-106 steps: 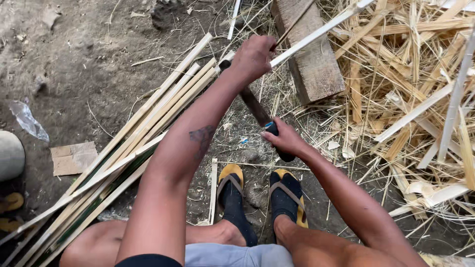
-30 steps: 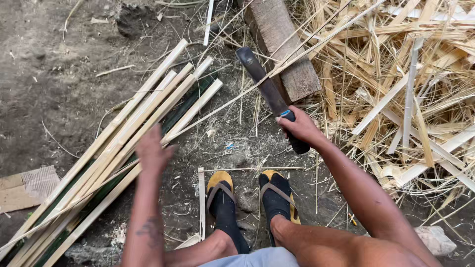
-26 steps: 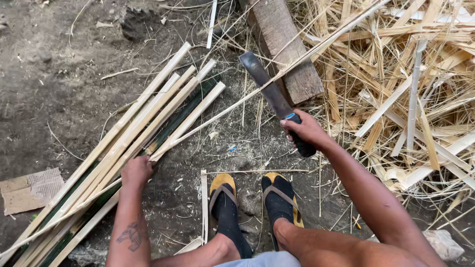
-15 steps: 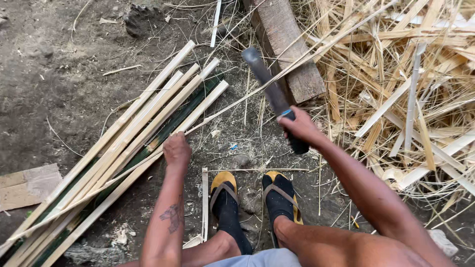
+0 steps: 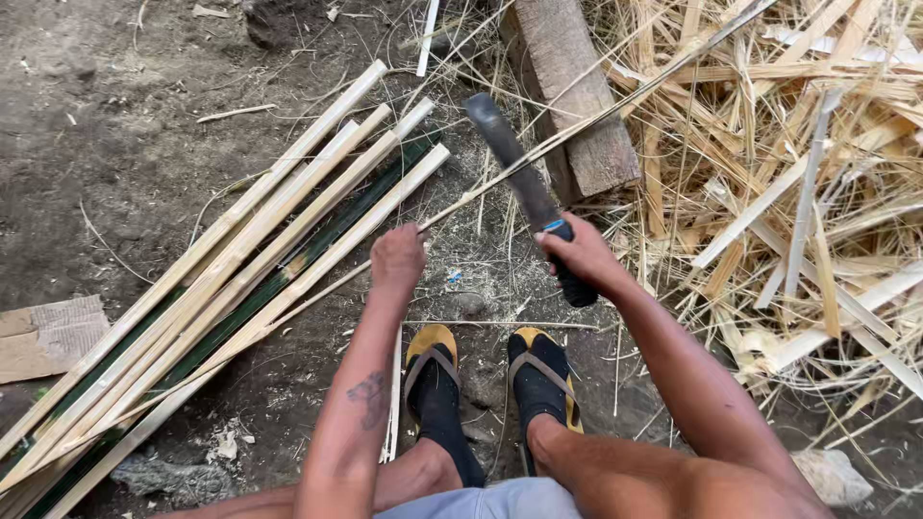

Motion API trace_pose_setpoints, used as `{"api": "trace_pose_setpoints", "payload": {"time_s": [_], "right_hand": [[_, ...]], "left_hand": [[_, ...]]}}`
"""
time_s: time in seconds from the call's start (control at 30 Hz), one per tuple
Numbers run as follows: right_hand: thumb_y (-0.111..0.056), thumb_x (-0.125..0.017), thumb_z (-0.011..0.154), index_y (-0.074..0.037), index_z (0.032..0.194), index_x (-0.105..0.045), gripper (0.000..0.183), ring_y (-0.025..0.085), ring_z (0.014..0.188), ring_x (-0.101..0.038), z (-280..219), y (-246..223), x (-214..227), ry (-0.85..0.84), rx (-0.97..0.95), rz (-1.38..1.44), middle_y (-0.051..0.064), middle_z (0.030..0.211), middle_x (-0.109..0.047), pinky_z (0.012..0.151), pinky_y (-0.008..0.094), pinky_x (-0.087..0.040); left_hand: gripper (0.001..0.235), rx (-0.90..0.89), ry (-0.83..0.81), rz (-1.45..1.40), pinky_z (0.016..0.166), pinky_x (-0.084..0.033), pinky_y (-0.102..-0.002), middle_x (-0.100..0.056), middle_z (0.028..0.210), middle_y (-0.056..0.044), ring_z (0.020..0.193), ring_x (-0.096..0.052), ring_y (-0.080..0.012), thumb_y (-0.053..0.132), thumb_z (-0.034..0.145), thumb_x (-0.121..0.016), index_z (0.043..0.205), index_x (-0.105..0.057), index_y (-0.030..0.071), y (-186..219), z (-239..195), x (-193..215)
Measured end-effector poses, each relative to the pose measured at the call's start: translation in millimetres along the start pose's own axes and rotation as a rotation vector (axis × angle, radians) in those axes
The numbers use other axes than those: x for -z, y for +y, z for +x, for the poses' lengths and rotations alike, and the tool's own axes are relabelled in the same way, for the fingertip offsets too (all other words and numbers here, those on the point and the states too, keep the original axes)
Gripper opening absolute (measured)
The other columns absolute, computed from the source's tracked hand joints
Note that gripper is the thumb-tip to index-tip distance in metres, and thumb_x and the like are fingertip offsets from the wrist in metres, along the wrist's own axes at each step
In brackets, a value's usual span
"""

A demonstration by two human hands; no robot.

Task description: The person uses a machete to shave thin strips from bamboo poles, repeatedly drawing the blade along the length of each pole to remove the outer layer. The person handles multiple bamboo poles one at a time, placing finished pieces aside.

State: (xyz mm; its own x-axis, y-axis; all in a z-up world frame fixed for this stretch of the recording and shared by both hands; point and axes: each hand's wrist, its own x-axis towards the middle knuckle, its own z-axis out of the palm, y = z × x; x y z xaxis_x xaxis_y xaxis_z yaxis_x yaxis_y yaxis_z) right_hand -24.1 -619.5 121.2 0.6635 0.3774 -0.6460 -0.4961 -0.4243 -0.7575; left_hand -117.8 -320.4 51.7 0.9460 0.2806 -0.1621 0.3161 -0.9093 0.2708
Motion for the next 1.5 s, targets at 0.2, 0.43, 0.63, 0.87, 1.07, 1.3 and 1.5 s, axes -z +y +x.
{"api": "trace_pose_setpoints", "payload": {"time_s": [0.2, 0.43, 0.63, 0.87, 1.07, 1.3, 1.5], "right_hand": [[-0.023, -0.067, 0.092, -0.012, 0.107, -0.051, 0.024, 0.015, 0.058, -0.061, 7, -11, 57, 0.122, -0.136, 0.045, 0.007, 0.076, -0.06, 0.049, 0.036, -0.057], [-0.027, -0.068, 0.093, -0.008, 0.109, -0.052, 0.03, 0.016, 0.062, -0.061, -4, -13, 47, 0.235, -0.066, 0.101, 0.007, 0.082, -0.061, 0.051, 0.034, -0.055], [-0.025, -0.068, 0.091, -0.007, 0.112, -0.054, 0.03, 0.018, 0.061, -0.061, -18, -13, 19, -0.088, -0.144, -0.157, 0.011, 0.083, -0.063, 0.051, 0.034, -0.055], [-0.021, -0.066, 0.092, -0.004, 0.109, -0.048, 0.03, 0.018, 0.06, -0.061, -5, -20, 42, 0.222, -0.042, 0.043, 0.01, 0.082, -0.061, 0.05, 0.035, -0.056], [-0.026, -0.07, 0.092, -0.006, 0.109, -0.055, 0.031, 0.017, 0.059, -0.062, -41, 2, 26, 0.061, -0.024, -0.194, 0.008, 0.077, -0.062, 0.052, 0.033, -0.055], [-0.026, -0.069, 0.088, -0.014, 0.12, -0.055, 0.037, 0.013, 0.058, -0.062, -74, 30, 52, 0.222, -0.031, 0.076, 0.004, 0.075, -0.061, 0.051, 0.031, -0.057], [-0.022, -0.073, 0.094, -0.004, 0.109, -0.061, 0.026, 0.014, 0.061, -0.065, -90, 83, 44, 0.459, 0.066, 0.005, 0.005, 0.075, -0.065, 0.054, 0.03, -0.055]], "left_hand": [[0.019, 0.315, -0.336, -0.137, 0.084, -0.056, -0.041, -0.073, 0.099, -0.008, 0.091, -0.069, -0.0215, 0.019, 0.093, -0.071, 0.11, -0.069, 0.01, -83, -51, 92], [0.015, -0.026, 0.218, -0.084, 0.054, -0.055, -0.029, -0.076, 0.089, -0.011, 0.064, -0.068, -0.0164, 0.009, 0.087, -0.066, 0.1, -0.073, 0.009, -96, -65, 23], [0.026, 0.006, 0.367, 0.1, 0.037, -0.046, -0.028, -0.072, 0.07, -0.006, 0.047, -0.061, -0.0112, 0.009, 0.106, -0.064, 0.081, -0.072, 0.01, -81, -50, -42], [0.023, -0.028, 0.48, 0.07, 0.04, -0.046, -0.026, -0.075, 0.076, -0.004, 0.054, -0.065, -0.0117, 0.016, 0.107, -0.061, 0.088, -0.073, 0.011, -94, -66, -36], [0.026, 0.25, -0.125, 0.058, 0.062, -0.051, -0.037, -0.074, 0.086, -0.011, 0.07, -0.069, -0.0205, 0.035, 0.099, -0.066, 0.096, -0.072, 0.009, -41, -46, 39], [0.023, 0.118, 0.1, -0.262, 0.08, -0.055, -0.043, -0.073, 0.099, -0.016, 0.089, -0.07, -0.0265, 0.022, 0.099, -0.059, 0.103, -0.071, 0.003, 46, 17, 99], [0.031, -0.423, 0.44, -0.27, 0.1, -0.054, -0.044, -0.067, 0.12, -0.021, 0.112, -0.066, -0.0335, 0.013, 0.098, -0.061, 0.124, -0.06, -0.005, 176, 120, 49]]}}
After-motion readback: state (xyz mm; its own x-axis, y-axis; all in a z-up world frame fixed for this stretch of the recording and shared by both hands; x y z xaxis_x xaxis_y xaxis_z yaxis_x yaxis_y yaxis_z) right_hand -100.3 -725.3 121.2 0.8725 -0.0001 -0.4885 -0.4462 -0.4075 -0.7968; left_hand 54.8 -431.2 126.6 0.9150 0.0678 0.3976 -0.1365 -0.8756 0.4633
